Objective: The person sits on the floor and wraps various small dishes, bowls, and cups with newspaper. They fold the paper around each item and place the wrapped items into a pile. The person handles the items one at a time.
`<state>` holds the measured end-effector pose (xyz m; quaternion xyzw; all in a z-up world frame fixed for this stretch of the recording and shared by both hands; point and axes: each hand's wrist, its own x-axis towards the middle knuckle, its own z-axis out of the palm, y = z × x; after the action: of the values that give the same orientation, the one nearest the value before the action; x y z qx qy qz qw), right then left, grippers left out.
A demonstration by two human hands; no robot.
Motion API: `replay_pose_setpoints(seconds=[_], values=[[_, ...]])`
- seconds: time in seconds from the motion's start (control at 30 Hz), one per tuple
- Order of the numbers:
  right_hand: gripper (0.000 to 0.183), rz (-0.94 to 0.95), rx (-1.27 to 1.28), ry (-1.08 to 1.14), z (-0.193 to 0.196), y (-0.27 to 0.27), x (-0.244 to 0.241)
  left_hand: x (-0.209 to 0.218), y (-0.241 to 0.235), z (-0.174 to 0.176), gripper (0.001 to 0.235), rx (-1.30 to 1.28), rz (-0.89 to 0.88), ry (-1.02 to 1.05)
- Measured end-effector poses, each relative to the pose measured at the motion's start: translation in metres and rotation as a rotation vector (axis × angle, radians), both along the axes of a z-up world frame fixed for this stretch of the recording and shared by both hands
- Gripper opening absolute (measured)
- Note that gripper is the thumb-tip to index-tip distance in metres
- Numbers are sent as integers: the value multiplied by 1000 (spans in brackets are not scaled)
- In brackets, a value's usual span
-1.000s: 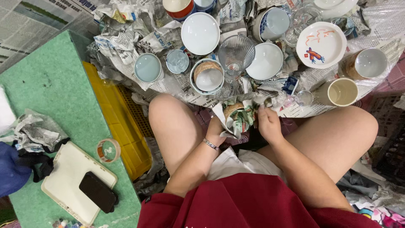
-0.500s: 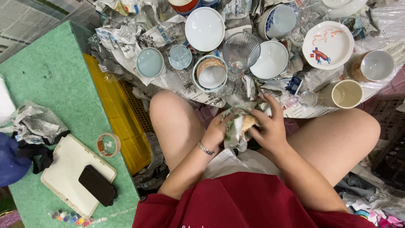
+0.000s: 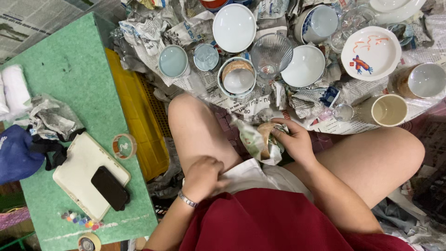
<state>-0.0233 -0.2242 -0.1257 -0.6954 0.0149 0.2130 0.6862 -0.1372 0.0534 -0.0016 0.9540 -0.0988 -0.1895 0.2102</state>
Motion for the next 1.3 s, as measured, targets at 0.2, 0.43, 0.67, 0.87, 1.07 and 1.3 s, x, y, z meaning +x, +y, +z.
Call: replay_pose_setpoints(seconds=[0.2, 0.43, 0.67, 0.87, 1.07, 1.3], values=[[31, 32, -29, -49, 12, 1, 2, -14, -16, -27, 15, 75, -16, -174], [32, 31, -67, -204, 10, 4, 9, 31, -17, -53, 19, 171, 91, -333], [37, 141, -374, -362, 29, 15, 12, 46, -24, -48, 22, -292, 507, -377], [48, 290, -407, -524, 34, 25, 14, 52, -61, -36, 26, -275, 271, -547], [50, 291, -477, -774, 40, 21, 15, 75, -64, -45, 36, 104, 276, -34], [46, 311, -351, -541, 53, 11, 23, 75, -66, -51, 39, -98, 430, 28]])
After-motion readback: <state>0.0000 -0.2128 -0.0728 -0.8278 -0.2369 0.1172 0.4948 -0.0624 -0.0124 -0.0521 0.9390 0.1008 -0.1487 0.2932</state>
